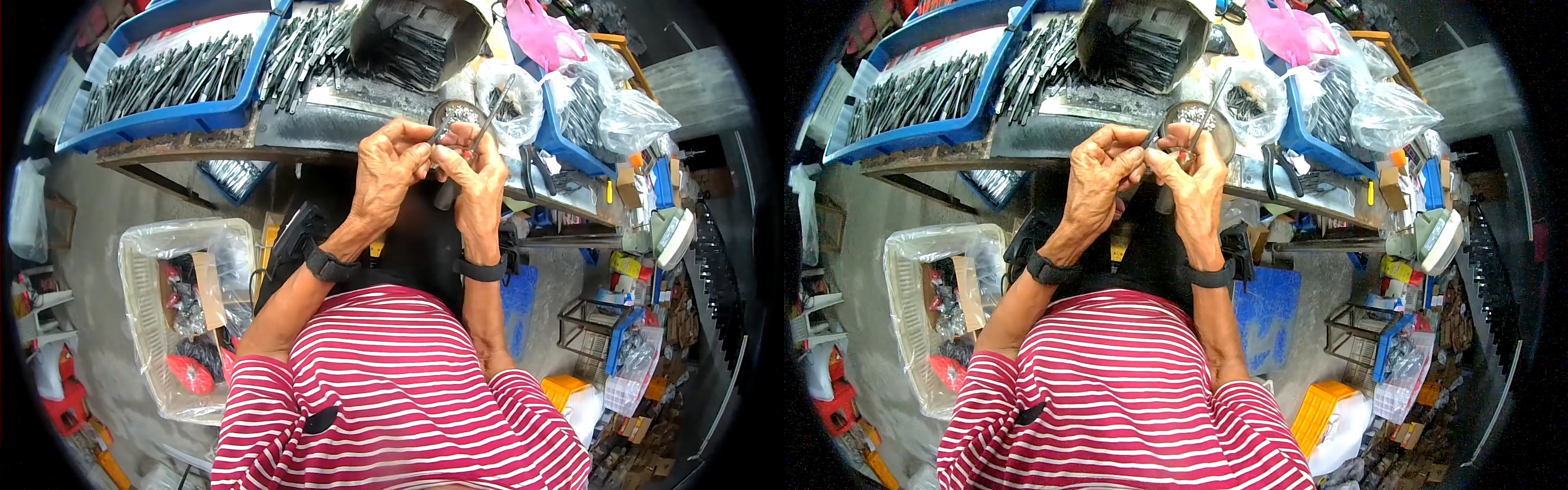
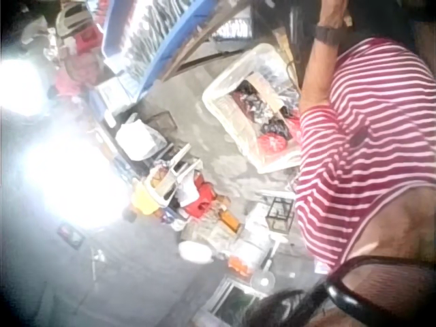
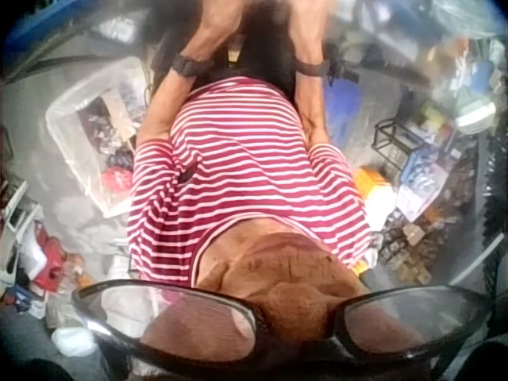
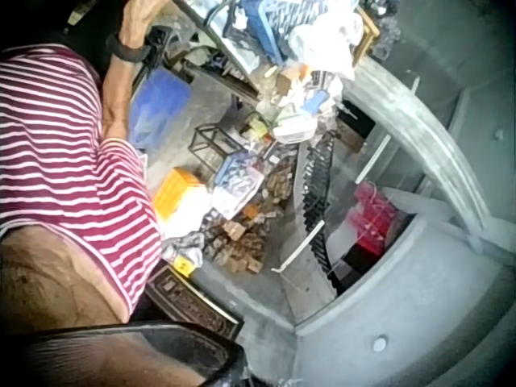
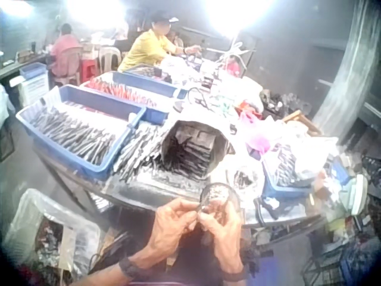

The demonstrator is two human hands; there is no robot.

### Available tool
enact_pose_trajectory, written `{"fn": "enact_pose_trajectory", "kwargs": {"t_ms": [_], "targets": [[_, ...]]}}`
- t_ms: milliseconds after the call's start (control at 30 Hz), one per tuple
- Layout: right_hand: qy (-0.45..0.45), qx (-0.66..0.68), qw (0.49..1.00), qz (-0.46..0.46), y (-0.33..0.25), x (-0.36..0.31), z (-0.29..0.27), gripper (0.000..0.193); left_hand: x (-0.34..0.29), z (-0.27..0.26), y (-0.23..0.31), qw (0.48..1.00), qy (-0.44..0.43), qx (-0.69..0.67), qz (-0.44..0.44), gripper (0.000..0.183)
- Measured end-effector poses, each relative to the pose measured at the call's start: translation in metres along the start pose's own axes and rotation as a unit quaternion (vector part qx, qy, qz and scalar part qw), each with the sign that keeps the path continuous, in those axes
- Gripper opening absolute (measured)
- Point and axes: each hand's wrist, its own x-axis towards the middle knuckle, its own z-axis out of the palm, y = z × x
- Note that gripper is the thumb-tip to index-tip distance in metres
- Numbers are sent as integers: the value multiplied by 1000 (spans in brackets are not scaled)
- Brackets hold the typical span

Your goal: The person assembles black components by inserting small pins into them using a handheld tool, then removes a cover to take more components from a pile.

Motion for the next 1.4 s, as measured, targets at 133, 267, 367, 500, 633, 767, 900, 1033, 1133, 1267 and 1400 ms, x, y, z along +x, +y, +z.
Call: {"fn": "enact_pose_trajectory", "kwargs": {"t_ms": [133, 267, 367, 500, 633, 767, 900, 1033, 1133, 1267, 1400], "targets": [[-16, 10, 1000, -13, 8, 2, 0, 33, -4, 4, 6, 1000, -1, -7, -5, 13], [76, 151, 985, 17, 5, 10, 2, 24, -6, 1, 3, 999, -4, 37, -5, 14], [46, 43, 998, 2, 1, 8, -1, 36, -6, 2, 6, 1000, 12, 24, -9, 15], [25, 27, 999, 3, 8, 6, 2, 45, -5, 0, 2, 1000, 14, 21, -16, 16], [98, 130, 987, -10, 10, 8, 2, 18, -5, -2, 0, 1000, 5, 6, -6, 15], [27, 19, 999, -29, 10, -3, 3, 13, -4, -4, -5, 999, 20, 36, 3, 15], [6, 13, 999, -29, 18, -6, 6, 15, -6, -6, -7, 999, 10, 42, 14, 15], [-4, 4, 1000, -22, 21, -4, 7, 13, -8, -5, -3, 998, 18, 57, 0, 15], [-2, -21, 999, -31, 17, -5, 9, 11, -7, -3, -2, 1000, 18, 20, 1, 14], [23, -127, 988, -87, 15, -7, 16, 13, -9, -6, -3, 999, -5, 42, 6, 16], [57, -213, 964, -147, 21, -6, 16, 20, -10, 0, -7, 999, 0, 28, 24, 14]]}}
